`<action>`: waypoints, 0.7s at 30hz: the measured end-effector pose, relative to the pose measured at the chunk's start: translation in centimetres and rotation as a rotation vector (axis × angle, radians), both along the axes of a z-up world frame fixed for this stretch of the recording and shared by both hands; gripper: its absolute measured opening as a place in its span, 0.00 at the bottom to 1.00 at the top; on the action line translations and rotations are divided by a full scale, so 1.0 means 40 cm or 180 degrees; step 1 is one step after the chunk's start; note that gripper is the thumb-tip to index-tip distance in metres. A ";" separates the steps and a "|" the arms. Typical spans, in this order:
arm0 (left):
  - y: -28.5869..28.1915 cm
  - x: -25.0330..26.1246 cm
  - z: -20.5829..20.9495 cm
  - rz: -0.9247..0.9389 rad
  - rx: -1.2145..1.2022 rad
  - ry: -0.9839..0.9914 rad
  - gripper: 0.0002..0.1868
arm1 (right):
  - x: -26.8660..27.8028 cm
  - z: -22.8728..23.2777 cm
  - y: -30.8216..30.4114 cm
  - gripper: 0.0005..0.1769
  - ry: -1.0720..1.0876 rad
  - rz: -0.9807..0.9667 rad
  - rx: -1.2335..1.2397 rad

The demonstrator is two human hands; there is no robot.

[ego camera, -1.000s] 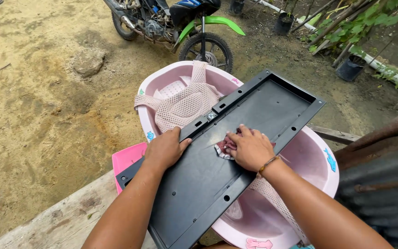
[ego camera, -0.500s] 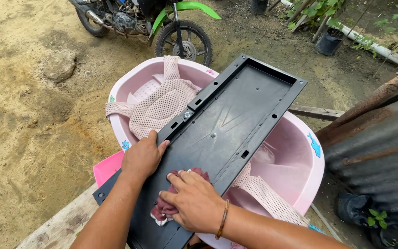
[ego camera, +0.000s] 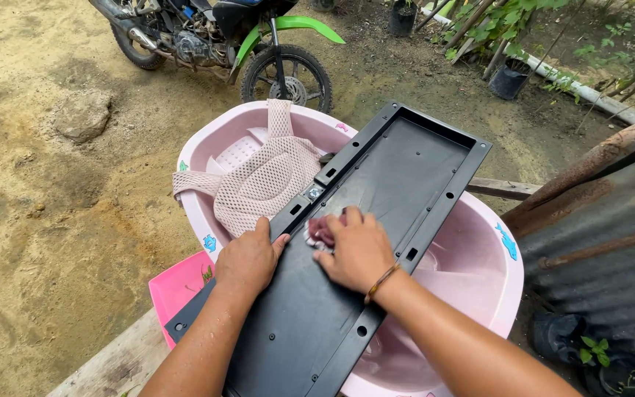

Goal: Clean a pink and black plastic furniture component using a cloth and water.

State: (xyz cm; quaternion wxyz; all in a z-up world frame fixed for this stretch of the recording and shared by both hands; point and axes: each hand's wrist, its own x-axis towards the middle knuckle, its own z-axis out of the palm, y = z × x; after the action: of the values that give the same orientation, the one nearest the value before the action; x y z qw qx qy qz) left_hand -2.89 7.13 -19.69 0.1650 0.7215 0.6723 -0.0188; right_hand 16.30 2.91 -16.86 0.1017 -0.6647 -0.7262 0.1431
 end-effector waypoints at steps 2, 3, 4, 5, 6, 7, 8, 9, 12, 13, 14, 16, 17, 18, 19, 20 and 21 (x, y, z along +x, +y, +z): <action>0.006 -0.013 -0.026 -0.0103 0.0065 -0.0023 0.28 | -0.072 0.005 -0.097 0.34 0.0164 0.0542 0.0213; 0.008 -0.022 -0.038 -0.0190 0.0127 -0.0020 0.28 | -0.113 0.007 -0.146 0.37 0.0352 0.1101 0.0422; 0.014 -0.024 -0.039 -0.0244 0.0153 -0.0027 0.28 | -0.100 -0.011 -0.155 0.37 0.0337 0.1049 0.0449; 0.021 -0.026 -0.040 -0.0253 0.0175 -0.0107 0.28 | -0.088 -0.030 -0.163 0.33 0.0461 0.1282 0.0582; 0.023 -0.031 -0.044 -0.0256 0.0183 -0.0192 0.28 | -0.079 -0.048 -0.176 0.29 0.0580 0.1521 0.0705; 0.029 -0.031 -0.039 -0.0304 0.0195 -0.0205 0.28 | -0.047 -0.048 -0.139 0.29 0.0560 0.1476 0.0719; 0.029 -0.030 -0.038 -0.0317 0.0157 -0.0223 0.28 | -0.012 -0.048 -0.107 0.25 0.0395 0.1071 0.0580; 0.028 -0.031 -0.040 -0.0330 0.0118 -0.0240 0.28 | 0.021 -0.050 -0.077 0.21 0.0230 0.0666 0.0442; 0.031 -0.019 -0.043 -0.0321 -0.0056 -0.0360 0.27 | 0.146 -0.099 0.042 0.23 -0.0321 -0.0522 0.0352; 0.027 -0.013 -0.059 -0.0333 -0.0088 -0.0387 0.27 | 0.130 -0.108 0.042 0.23 -0.0350 -0.0532 0.0321; 0.019 -0.009 -0.068 -0.0444 -0.0051 -0.0447 0.27 | 0.113 -0.113 0.034 0.23 -0.0423 -0.0789 0.0237; 0.020 -0.003 -0.074 -0.0604 0.0002 -0.0510 0.27 | 0.048 -0.102 0.003 0.23 -0.0500 -0.1097 0.0170; 0.029 -0.002 -0.073 -0.0554 -0.0015 -0.0514 0.27 | -0.003 -0.087 -0.018 0.23 -0.0454 -0.1002 0.0182; 0.037 0.001 -0.071 -0.0505 -0.0034 -0.0513 0.27 | -0.052 -0.073 -0.040 0.23 -0.0404 -0.0908 0.0194; 0.048 -0.003 -0.082 -0.0558 -0.0018 -0.0511 0.27 | -0.093 -0.053 -0.081 0.23 -0.0403 -0.0960 0.0210; 0.051 -0.009 -0.094 -0.0548 0.0049 -0.0551 0.29 | -0.136 -0.032 -0.127 0.24 -0.0136 -0.0438 0.0193; 0.051 -0.014 -0.105 -0.0539 0.0115 -0.0592 0.30 | -0.180 -0.011 -0.175 0.25 0.0130 0.0085 0.0179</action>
State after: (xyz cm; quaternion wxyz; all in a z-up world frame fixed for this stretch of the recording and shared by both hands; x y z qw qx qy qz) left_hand -3.46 9.18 -23.88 0.2114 0.7772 0.5909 0.0465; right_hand 9.12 -4.07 -17.32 0.1333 -0.6487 -0.7365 0.1376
